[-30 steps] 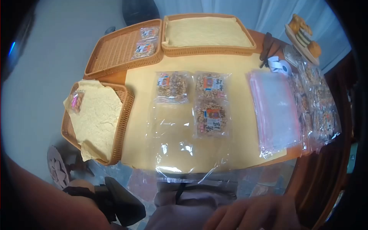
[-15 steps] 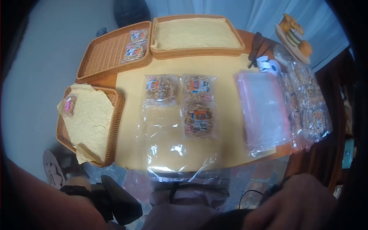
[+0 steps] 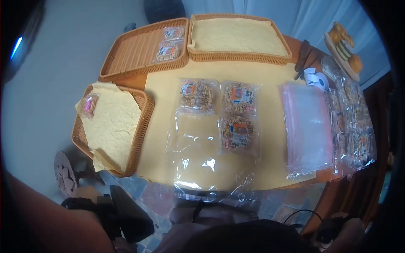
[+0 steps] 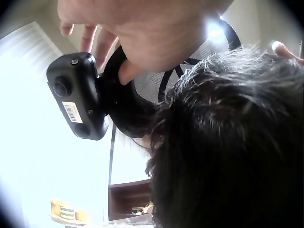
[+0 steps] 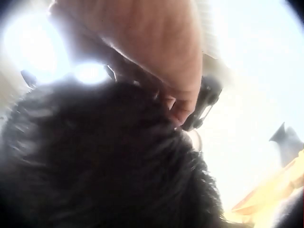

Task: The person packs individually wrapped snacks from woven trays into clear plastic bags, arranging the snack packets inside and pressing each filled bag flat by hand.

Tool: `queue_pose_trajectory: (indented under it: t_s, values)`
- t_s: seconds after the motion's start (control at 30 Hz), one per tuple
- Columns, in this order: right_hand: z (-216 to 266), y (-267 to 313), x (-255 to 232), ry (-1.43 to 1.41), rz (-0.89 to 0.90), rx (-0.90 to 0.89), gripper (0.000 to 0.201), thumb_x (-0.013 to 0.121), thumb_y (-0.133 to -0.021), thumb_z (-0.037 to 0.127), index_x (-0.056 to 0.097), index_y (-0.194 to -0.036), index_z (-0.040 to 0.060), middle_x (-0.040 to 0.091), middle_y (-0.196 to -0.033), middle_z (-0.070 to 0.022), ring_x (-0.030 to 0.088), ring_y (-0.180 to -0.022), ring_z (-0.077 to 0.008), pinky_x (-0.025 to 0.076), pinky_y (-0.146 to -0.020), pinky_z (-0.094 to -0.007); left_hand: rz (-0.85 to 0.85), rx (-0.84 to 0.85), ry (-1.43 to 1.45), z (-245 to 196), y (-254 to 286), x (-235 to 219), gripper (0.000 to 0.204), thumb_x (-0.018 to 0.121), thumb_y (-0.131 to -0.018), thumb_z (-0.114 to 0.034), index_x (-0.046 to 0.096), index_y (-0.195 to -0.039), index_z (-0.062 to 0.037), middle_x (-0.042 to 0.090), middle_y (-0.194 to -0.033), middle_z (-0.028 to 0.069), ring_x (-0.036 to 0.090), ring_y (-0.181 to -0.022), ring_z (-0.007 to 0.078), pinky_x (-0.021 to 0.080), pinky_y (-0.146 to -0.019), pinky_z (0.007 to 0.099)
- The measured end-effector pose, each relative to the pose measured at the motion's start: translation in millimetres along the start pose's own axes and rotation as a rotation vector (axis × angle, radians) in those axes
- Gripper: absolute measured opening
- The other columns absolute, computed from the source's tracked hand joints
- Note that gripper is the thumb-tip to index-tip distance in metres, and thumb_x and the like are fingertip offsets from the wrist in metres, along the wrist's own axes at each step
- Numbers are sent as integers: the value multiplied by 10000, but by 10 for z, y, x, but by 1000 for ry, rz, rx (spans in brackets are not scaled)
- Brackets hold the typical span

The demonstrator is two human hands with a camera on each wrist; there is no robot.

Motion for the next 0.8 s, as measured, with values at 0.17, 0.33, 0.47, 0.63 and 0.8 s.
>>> queue_pose_trajectory:
  t_s: [0.17,0.33,0.47,0.63,0.8]
  values:
    - [-187,-458,-38,45,-2,11,381,672,-993,405,678,-1131,50,701,-1003,-228,658,-919,-373,578,-849,-493,20,16,-3,-3,6,-20,744,762,-900,-378,497,-1502,-31,538,-1470,238,510,-1341,380,391,-1144,484]
    - [-221,-373,-78,74,23,82,392,680,-986,416,673,-1142,57,699,-1031,-218,654,-960,-371,575,-864,-496,0,-16,-32,-83,222,-46,751,762,-899,-388,494,-1506,-35,530,-1477,241,499,-1353,389,381,-1150,495]
    - [71,-167,-164,139,23,68,401,687,-981,424,668,-1151,62,697,-1054,-211,650,-994,-370,572,-877,-499,13,28,-17,-53,158,-55,757,762,-898,-396,492,-1509,-39,524,-1483,244,490,-1362,396,374,-1155,503]
    - [901,745,-492,187,66,135,413,694,-974,434,663,-1163,68,695,-1082,-201,646,-1035,-368,570,-892,-502,-24,13,-43,-65,318,-52,765,763,-896,-406,490,-1513,-44,516,-1490,247,479,-1374,405,364,-1162,513]
    - [1878,1965,-973,214,88,95,426,702,-968,445,657,-1175,75,692,-1111,-192,642,-1077,-365,567,-908,-504,25,66,-78,-157,293,-49,773,763,-895,-416,487,-1516,-49,508,-1498,251,468,-1386,414,355,-1168,524]
Point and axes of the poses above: each hand's wrist, its own y-axis away from the middle knuckle, its own x-axis out of the palm, z = x × y, the point moved 9 cm from there along -y, towards the middle knuckle
